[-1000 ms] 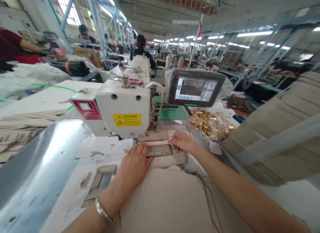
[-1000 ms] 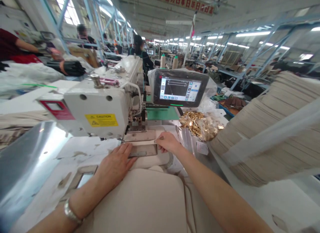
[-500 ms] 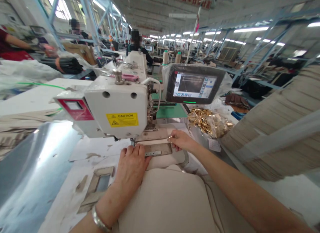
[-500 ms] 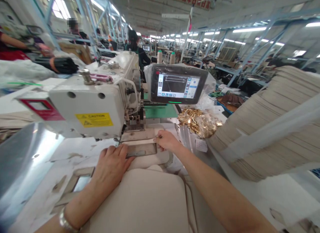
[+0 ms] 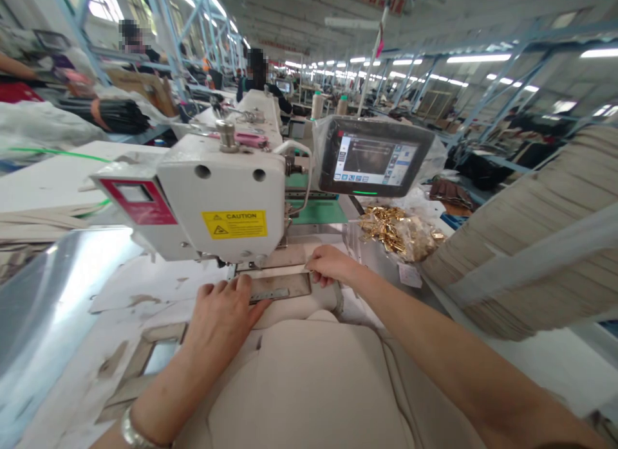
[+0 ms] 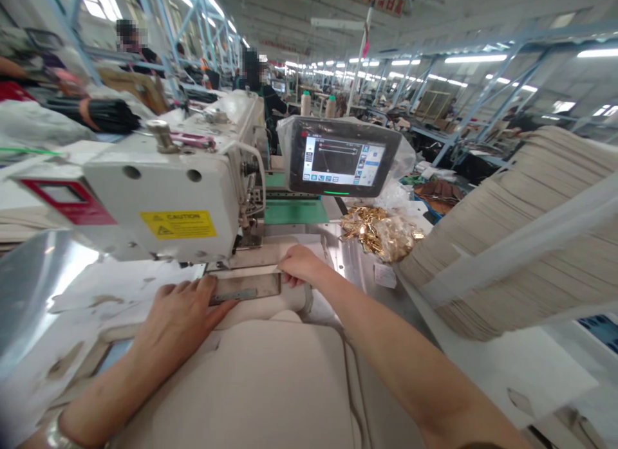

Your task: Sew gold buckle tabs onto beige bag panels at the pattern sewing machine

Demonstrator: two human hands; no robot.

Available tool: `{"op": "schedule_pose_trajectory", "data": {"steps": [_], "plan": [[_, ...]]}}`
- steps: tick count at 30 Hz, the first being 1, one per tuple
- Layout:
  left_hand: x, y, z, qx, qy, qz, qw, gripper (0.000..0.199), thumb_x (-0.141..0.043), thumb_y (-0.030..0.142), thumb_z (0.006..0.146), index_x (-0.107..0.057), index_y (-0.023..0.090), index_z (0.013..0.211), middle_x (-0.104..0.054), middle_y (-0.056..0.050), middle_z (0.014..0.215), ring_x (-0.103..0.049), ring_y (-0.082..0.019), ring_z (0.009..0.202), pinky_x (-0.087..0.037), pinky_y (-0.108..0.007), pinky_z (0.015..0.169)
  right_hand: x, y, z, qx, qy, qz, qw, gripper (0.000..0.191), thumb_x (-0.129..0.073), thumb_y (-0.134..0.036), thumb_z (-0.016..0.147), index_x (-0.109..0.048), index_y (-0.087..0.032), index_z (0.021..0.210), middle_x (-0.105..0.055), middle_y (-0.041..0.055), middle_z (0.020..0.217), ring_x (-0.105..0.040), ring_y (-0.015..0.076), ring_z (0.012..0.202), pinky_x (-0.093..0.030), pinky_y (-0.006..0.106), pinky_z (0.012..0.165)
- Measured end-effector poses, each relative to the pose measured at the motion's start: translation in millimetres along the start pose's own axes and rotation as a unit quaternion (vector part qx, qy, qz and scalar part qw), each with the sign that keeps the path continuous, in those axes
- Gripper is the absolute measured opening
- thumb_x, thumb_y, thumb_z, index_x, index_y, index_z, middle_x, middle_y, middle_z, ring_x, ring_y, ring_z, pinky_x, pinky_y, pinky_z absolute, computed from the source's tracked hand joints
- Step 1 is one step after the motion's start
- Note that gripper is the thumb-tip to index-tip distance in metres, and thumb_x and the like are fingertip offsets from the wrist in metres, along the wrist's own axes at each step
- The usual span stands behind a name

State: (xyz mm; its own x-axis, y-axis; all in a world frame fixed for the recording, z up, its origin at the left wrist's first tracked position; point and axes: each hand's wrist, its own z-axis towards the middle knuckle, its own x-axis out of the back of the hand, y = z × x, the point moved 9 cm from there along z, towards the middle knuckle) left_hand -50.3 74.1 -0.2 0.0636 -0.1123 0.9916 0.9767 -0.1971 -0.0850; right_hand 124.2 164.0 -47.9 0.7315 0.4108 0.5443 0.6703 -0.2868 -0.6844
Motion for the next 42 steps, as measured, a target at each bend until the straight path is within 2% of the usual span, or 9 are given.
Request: {"op": "schedule_pose_trajectory", "data": {"steps": [9, 14, 18, 21, 26, 30, 35, 39, 42], "plan": [[-1.8, -43.8, -8.2, 0.018, -0.034, 0.008, 0.999, 0.043, -0.037, 0.055, 0.093, -0.055, 0.017, 0.093, -0.072, -0.012, 0.088, -0.068, -0.034, 0.087, -0.041, -0.043, 0.076, -34.2, -23.6, 4.6, -0.006, -0.031, 0.009, 0.999, 0.021, -0.058, -0.010, 0.077, -0.051, -0.016, 0.059, -0.057, -0.0014, 0.042, -0.050, 0.0100, 0.031, -0.033, 0.017, 0.031], [-7.4, -71.0, -13.5, 0.040, -0.058, 0.001, 0.998, 0.042, -0.038, 0.058, 0.090, -0.055, 0.019, 0.088, -0.073, -0.011, 0.082, -0.069, -0.032, 0.082, -0.040, -0.041, 0.075, -55.5, -39.1, 7.3, 0.001, -0.055, 0.023, 0.998, 0.020, -0.059, -0.011, 0.078, -0.052, -0.016, 0.060, -0.057, -0.0011, 0.042, -0.050, 0.0109, 0.031, -0.036, 0.018, 0.032], [-9.3, -89.0, -16.9, 0.052, -0.052, -0.010, 0.997, 0.040, -0.042, 0.057, 0.088, -0.057, 0.019, 0.090, -0.073, -0.012, 0.085, -0.069, -0.033, 0.083, -0.041, -0.041, 0.075, -72.6, -46.8, 13.5, -0.010, -0.076, 0.025, 0.997, 0.019, -0.061, -0.011, 0.078, -0.052, -0.016, 0.062, -0.057, -0.0019, 0.041, -0.051, 0.0108, 0.032, -0.037, 0.017, 0.031], [-8.7, -95.6, -15.3, 0.055, -0.040, -0.010, 0.998, 0.040, -0.042, 0.055, 0.089, -0.058, 0.018, 0.095, -0.073, -0.013, 0.088, -0.069, -0.034, 0.085, -0.041, -0.042, 0.076, -75.3, -52.4, 20.6, -0.003, -0.072, 0.030, 0.997, 0.018, -0.062, -0.012, 0.078, -0.054, -0.016, 0.063, -0.058, -0.0011, 0.042, -0.052, 0.0112, 0.032, -0.039, 0.018, 0.031], [-7.7, -80.3, -5.1, 0.030, -0.044, 0.000, 0.999, 0.039, -0.038, 0.052, 0.092, -0.056, 0.018, 0.094, -0.073, -0.013, 0.093, -0.068, -0.034, 0.087, -0.042, -0.044, 0.077, -64.7, -44.6, 25.9, -0.013, -0.086, 0.030, 0.996, 0.014, -0.058, -0.013, 0.081, -0.054, -0.016, 0.068, -0.058, -0.0019, 0.042, -0.053, 0.0112, 0.032, -0.039, 0.017, 0.033], [-7.5, -61.3, -0.6, 0.014, -0.043, -0.013, 0.999, 0.038, -0.038, 0.049, 0.094, -0.056, 0.016, 0.099, -0.073, -0.013, 0.095, -0.067, -0.033, 0.094, -0.042, -0.044, 0.082, -45.8, -31.7, 22.0, -0.017, -0.068, 0.036, 0.997, 0.013, -0.057, -0.013, 0.082, -0.051, -0.017, 0.071, -0.058, -0.0023, 0.043, -0.053, 0.0114, 0.032, -0.037, 0.017, 0.034], [-10.6, -42.3, 0.1, -0.004, -0.039, -0.032, 0.999, 0.047, -0.038, 0.046, 0.095, -0.053, 0.011, 0.122, -0.073, -0.014, 0.098, -0.065, -0.032, 0.100, -0.043, -0.044, 0.084, -25.6, -16.1, 15.2, -0.027, -0.059, 0.056, 0.996, 0.012, -0.056, -0.013, 0.083, -0.049, -0.017, 0.074, -0.060, -0.0022, 0.046, -0.054, 0.0112, 0.033, -0.035, 0.017, 0.035], [-11.1, -27.5, 0.1, -0.018, -0.049, -0.049, 0.997, 0.050, -0.038, 0.044, 0.095, -0.050, 0.009, 0.129, -0.071, -0.015, 0.112, -0.061, -0.032, 0.105, -0.045, -0.045, 0.086, -11.2, -5.2, 11.5, -0.033, -0.055, 0.062, 0.996, 0.012, -0.056, -0.013, 0.084, -0.049, -0.017, 0.075, -0.059, -0.0031, 0.045, -0.053, 0.0107, 0.033, -0.036, 0.017, 0.036], [-7.8, -13.3, -0.8, -0.043, -0.053, -0.066, 0.995, 0.040, -0.040, 0.037, 0.096, -0.057, 0.013, 0.122, -0.067, -0.014, 0.122, -0.061, -0.031, 0.104, -0.045, -0.046, 0.089, -0.8, 3.1, 9.8, -0.035, -0.053, 0.066, 0.996, 0.013, -0.054, -0.012, 0.085, -0.049, -0.017, 0.074, -0.059, -0.0029, 0.045, -0.053, 0.0105, 0.033, -0.036, 0.017, 0.036]]}}
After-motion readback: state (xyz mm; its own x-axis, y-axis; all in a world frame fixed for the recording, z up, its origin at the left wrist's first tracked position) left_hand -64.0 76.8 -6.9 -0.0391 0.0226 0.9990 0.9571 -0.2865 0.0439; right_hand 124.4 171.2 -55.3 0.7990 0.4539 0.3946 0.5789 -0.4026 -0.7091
